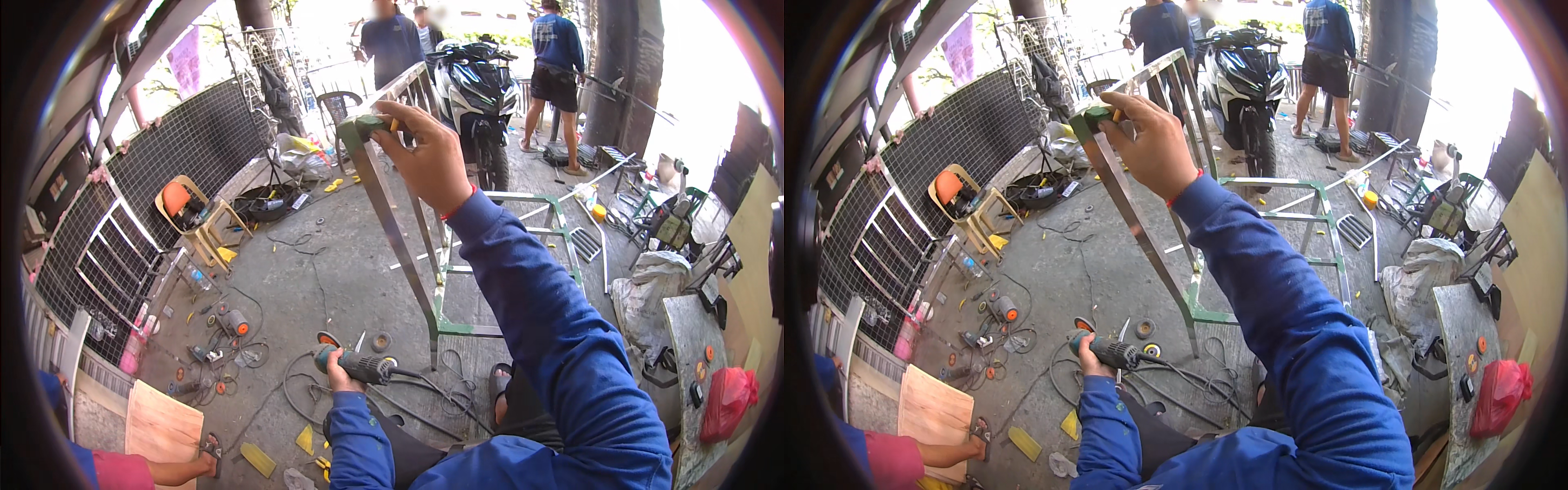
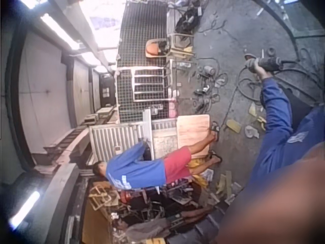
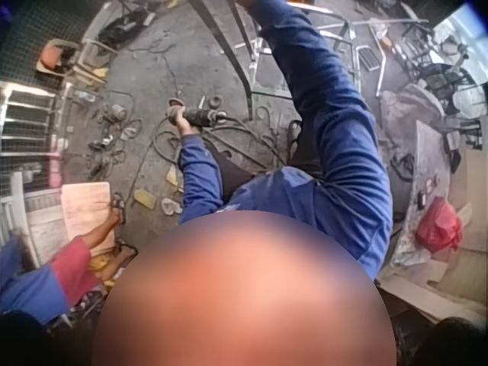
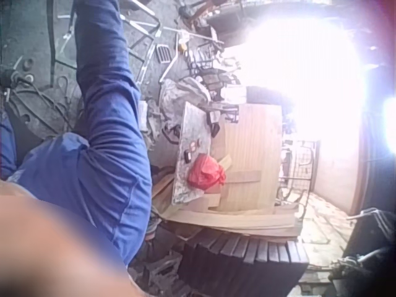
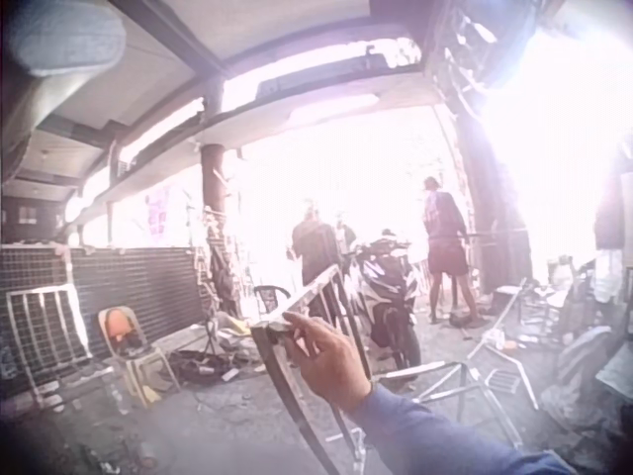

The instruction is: The person uses an angle grinder to smooth and grind the edges of a metal frame. They hold the frame with one hand and operate the grinder with the other, moving along different sections of the frame.

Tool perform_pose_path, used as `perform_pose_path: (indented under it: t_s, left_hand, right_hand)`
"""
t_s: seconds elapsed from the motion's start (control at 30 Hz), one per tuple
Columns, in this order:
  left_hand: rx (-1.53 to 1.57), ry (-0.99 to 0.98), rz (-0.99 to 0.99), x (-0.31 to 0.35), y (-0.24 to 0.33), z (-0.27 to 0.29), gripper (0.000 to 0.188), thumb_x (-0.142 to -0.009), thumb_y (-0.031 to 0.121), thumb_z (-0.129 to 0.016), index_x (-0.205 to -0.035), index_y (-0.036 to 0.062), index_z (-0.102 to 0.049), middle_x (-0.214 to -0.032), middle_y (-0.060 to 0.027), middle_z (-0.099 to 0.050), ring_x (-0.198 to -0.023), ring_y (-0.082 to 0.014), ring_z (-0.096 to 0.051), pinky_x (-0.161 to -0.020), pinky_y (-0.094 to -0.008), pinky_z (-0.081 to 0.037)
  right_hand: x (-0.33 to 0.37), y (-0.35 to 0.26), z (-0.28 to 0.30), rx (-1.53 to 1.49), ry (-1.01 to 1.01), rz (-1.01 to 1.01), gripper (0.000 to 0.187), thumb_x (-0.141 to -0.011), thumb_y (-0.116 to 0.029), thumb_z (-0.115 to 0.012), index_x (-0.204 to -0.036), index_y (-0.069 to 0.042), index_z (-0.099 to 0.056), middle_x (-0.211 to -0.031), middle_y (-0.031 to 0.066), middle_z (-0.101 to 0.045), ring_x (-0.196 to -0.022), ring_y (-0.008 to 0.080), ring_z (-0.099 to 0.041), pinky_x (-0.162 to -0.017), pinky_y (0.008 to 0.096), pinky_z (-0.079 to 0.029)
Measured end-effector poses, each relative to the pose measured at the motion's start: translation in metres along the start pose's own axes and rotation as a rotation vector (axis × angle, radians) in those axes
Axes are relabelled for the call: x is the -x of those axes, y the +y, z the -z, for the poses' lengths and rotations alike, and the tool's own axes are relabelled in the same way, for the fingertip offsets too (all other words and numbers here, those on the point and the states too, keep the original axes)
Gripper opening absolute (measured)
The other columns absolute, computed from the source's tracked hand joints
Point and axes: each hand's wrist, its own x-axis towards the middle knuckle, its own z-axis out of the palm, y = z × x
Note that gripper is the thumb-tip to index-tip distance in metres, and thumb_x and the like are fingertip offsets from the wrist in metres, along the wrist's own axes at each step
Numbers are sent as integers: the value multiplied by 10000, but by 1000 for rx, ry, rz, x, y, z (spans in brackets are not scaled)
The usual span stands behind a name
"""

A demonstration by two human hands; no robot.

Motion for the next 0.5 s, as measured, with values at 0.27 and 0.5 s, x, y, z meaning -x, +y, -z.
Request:
perform_pose_path:
  t_s: [0.27,0.5]
  left_hand:
    - [21,48,17,-5,-2,2,304,-742,262,-677,-940,86,-528,-853,-66,-594,-758,-267,-636,-743,-422,-556]
    - [10,-2,-1,2,-1,-3,286,-753,280,-665,-923,92,-530,-836,-68,-597,-744,-269,-639,-734,-419,-557]
  right_hand:
    - [-6,-1,4,77,-70,-102,339,-847,-86,-703,-1179,-35,-650,-1004,136,-682,-831,255,-675,-753,330,-534]
    - [10,-15,8,35,-63,45,322,-846,-63,-718,-1164,-63,-671,-1013,104,-704,-904,210,-695,-790,301,-533]
